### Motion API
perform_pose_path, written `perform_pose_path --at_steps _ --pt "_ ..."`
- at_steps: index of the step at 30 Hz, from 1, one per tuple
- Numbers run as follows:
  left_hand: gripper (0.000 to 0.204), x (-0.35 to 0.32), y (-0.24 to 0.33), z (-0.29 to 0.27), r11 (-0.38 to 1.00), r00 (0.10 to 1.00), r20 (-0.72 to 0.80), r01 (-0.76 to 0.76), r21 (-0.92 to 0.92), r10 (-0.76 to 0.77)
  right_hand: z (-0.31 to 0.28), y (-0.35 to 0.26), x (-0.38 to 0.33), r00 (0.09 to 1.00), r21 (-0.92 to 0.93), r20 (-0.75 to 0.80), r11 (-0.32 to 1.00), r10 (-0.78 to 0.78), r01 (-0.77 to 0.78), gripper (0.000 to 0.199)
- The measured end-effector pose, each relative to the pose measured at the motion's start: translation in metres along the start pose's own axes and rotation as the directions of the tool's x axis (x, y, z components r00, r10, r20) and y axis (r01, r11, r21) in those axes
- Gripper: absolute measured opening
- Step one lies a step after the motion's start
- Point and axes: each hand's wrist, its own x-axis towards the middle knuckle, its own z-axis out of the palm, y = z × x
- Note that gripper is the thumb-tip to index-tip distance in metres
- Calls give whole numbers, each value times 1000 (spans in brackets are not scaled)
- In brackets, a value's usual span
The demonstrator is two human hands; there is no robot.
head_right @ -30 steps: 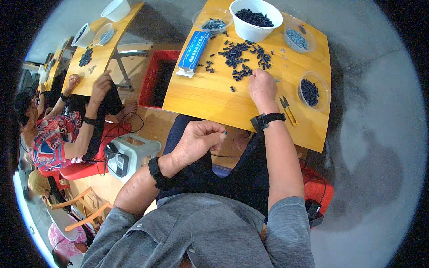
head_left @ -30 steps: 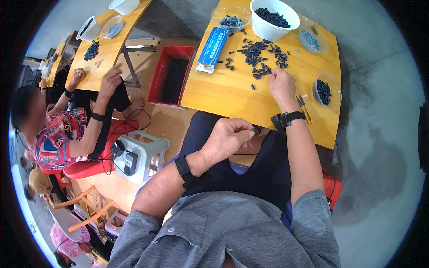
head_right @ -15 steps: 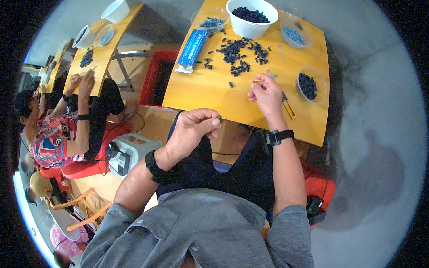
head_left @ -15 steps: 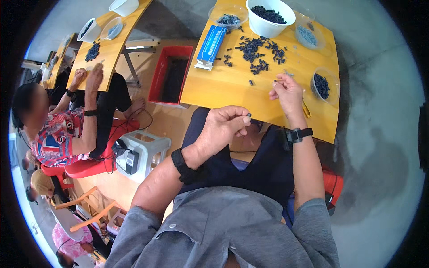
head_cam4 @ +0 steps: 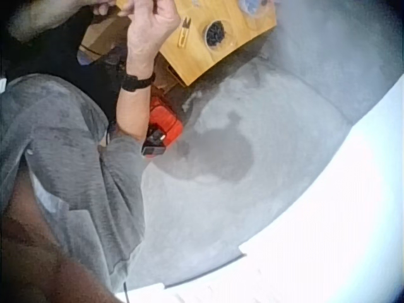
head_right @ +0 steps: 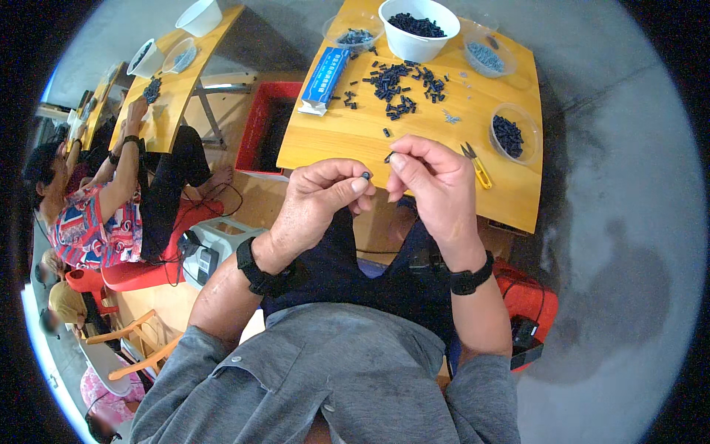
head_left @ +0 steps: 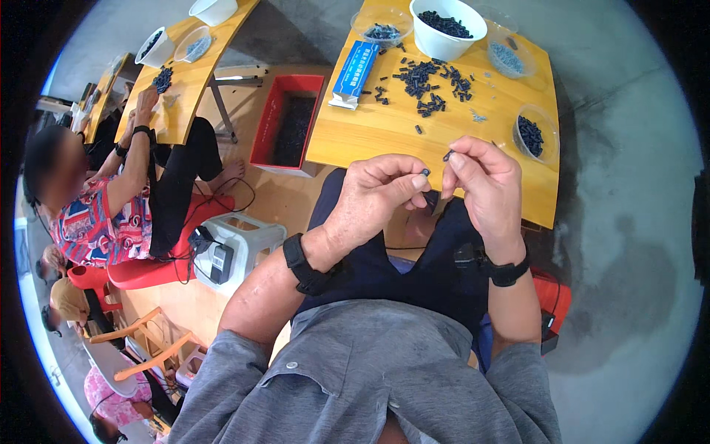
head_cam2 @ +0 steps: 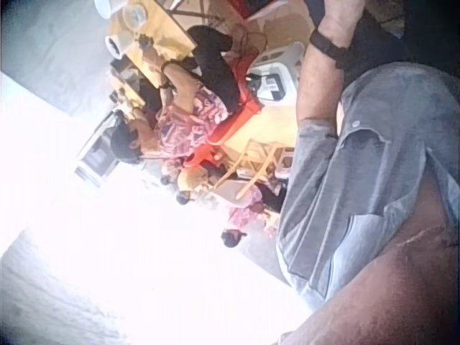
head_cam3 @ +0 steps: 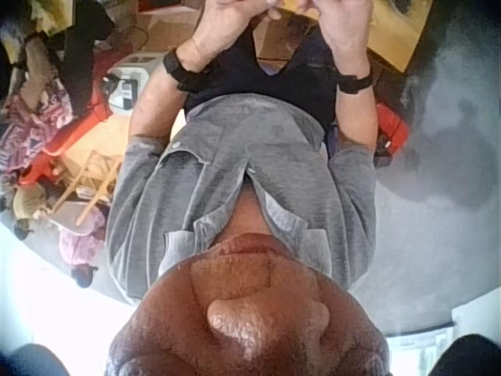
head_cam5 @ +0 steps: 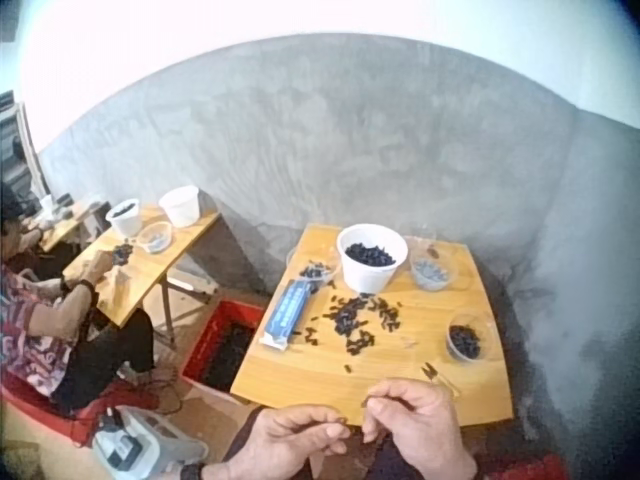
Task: Assembling small plastic components by hand in a manufacturing environment.
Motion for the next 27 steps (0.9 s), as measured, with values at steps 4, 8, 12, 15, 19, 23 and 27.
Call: perform_pose_path --at_steps 4,8,12,15,19,23,27 --pt "13 -3 7 5 999 1000 16 7 -38 -6 13 -6 -11 997 -117 1 990 -77 76 12" --pt "12 -4 9 5 999 999 37 3 -33 -2 17 -7 -14 989 -166 8 975 -148 147 12" --pt "12 -5 10 6 1000 999 41 10 -23 -9 16 -7 -15 987 -181 24 970 -160 161 11" --pt "11 -4 9 5 1000 999 48 9 -24 -8 16 -6 -14 984 -195 35 965 -174 177 10" --pt "12 -2 10 5 1000 999 44 26 -10 -26 16 -6 -11 979 -225 59 953 -196 204 10" --pt "12 0 10 3 1000 999 43 29 -3 -28 17 -6 -8 977 -241 72 947 -202 214 10" --pt "11 2 9 1 999 999 47 25 -38 -23 17 -4 -6 976 -232 76 948 -206 219 10"
